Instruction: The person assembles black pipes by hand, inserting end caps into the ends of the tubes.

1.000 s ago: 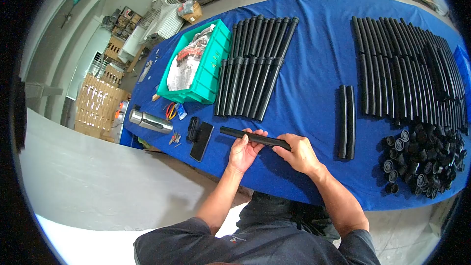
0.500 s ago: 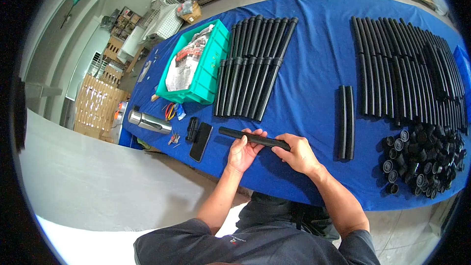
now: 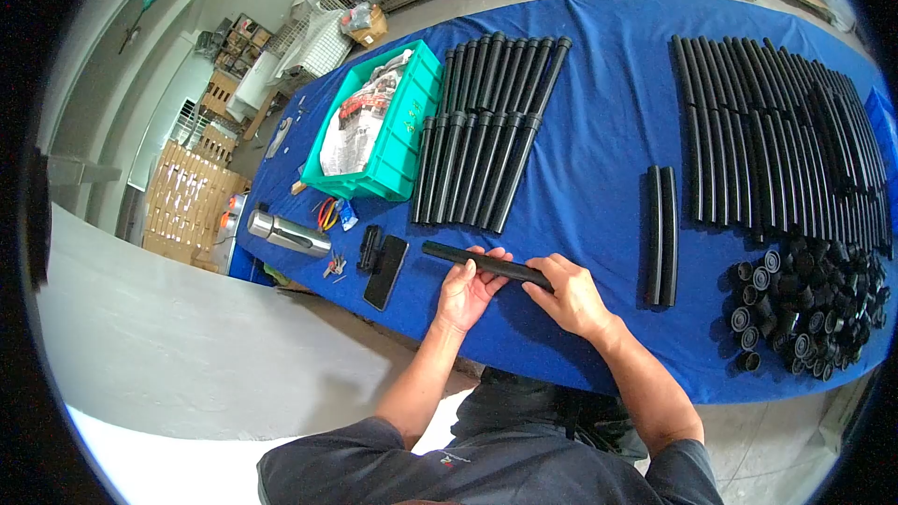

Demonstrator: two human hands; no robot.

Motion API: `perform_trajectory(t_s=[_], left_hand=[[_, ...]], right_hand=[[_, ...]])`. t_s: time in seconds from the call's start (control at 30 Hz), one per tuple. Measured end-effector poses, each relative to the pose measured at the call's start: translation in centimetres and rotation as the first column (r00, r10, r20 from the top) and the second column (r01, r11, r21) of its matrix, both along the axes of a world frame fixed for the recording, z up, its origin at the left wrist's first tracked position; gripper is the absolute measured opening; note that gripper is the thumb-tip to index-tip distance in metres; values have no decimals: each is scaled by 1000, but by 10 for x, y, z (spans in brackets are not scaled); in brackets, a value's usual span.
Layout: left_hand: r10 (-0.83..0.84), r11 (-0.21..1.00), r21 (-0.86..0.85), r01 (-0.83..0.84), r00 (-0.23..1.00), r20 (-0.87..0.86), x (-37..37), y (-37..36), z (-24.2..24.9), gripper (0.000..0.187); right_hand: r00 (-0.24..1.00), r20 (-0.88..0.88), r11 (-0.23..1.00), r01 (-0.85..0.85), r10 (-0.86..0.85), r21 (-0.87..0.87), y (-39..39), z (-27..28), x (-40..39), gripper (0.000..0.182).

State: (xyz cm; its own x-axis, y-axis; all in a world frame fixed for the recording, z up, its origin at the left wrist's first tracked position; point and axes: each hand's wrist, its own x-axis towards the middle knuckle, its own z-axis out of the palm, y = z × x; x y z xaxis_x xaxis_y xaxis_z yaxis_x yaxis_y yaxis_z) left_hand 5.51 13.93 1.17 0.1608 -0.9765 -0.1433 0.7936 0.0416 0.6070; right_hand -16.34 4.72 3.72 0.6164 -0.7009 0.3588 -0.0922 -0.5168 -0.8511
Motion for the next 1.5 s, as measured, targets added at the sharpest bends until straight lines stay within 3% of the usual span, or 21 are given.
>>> perform_trajectory(t_s=[0.17, 0.27, 0.4, 0.5, 0.6, 0.7, 0.73, 0.8, 0.83, 0.9, 0.93, 1.03, 1.07, 1.13, 1.17, 1.27, 1.3, 1.33, 1.4, 1.43, 1.5], left_hand=[[-19, 998, -59, 16, 999, -48, 5, 2, -9, 20], [-36, 997, -63, 33, 998, -53, 6, 1, -9, 20], [-45, 996, -83, 43, 999, -29, 6, 1, -10, 23], [-42, 996, -81, 41, 999, -13, 5, 0, -9, 23], [-31, 999, -37, 31, 999, -12, -1, 0, 3, 23], [-26, 998, -59, 25, 1000, -16, 4, 0, -8, 24], [-32, 997, -75, 30, 999, -27, 6, 0, -11, 25], [-45, 993, -108, 39, 998, -49, 8, 2, -13, 25], [-38, 996, -82, 35, 998, -42, 7, 2, -11, 25], [-30, 999, -33, 29, 999, -27, 5, 0, -7, 23], [-35, 999, -37, 33, 999, -41, 5, -1, -7, 23], [-43, 997, -61, 39, 997, -61, 6, 0, -9, 22], [-47, 996, -78, 43, 997, -54, 7, 1, -13, 23], [-48, 996, -80, 45, 998, -40, 6, 0, -10, 24], [-48, 997, -63, 46, 998, -35, 5, -1, -9, 24], [-45, 997, -64, 43, 998, -35, 6, -2, -12, 24], [-43, 997, -71, 41, 998, -38, 7, -1, -12, 24], [-46, 996, -76, 43, 998, -34, 7, 0, -13, 24], [-51, 995, -86, 49, 998, -27, 7, 0, -12, 24], [-46, 996, -72, 44, 999, -28, 6, 0, -10, 24], [-41, 998, -50, 39, 999, -32, 3, -3, -7, 24]], right_hand=[[999, -5, 998, -50, 50, 40, -2, 8, -2, 30], [987, -36, 829, -112, 157, 548, -2, 12, -4, 32], [992, -22, 894, -101, 123, 436, 0, 9, -2, 31], [993, 6, 876, -104, 114, 470, 0, 7, -2, 31], [998, 50, 999, -20, 23, -45, -4, -6, 2, 32], [1000, 27, 971, -3, 10, -239, 0, -2, 1, 31], [998, -33, 997, -55, 57, 58, 0, 8, -1, 31], [977, -99, 782, -91, 191, 616, -2, 30, -5, 30], [968, -120, 725, -79, 219, 684, -5, 28, -5, 32], [992, -84, 975, -74, 93, 208, -4, 9, -2, 34], [998, -43, 997, -44, 41, -64, -4, 3, -1, 35], [997, -68, 997, -39, 35, -63, 1, 8, -3, 35], [991, -104, 980, -65, 85, 188, 1, 16, -5, 34], [970, -133, 766, -74, 204, 638, -3, 33, -6, 33], [996, -44, 953, -63, 80, 295, 0, 6, -3, 33], [999, -48, 976, -6, -4, -218, 0, 2, -1, 33], [999, -40, 991, -19, 14, -130, 2, 7, -2, 32], [993, -96, 986, -54, 70, 157, 1, 15, -3, 32], [966, -148, 738, -61, 214, 672, -5, 31, -5, 33], [981, -94, 827, -91, 171, 555, -5, 12, -5, 35], [997, -65, 998, -38, 42, 53, -3, 2, -2, 36]])
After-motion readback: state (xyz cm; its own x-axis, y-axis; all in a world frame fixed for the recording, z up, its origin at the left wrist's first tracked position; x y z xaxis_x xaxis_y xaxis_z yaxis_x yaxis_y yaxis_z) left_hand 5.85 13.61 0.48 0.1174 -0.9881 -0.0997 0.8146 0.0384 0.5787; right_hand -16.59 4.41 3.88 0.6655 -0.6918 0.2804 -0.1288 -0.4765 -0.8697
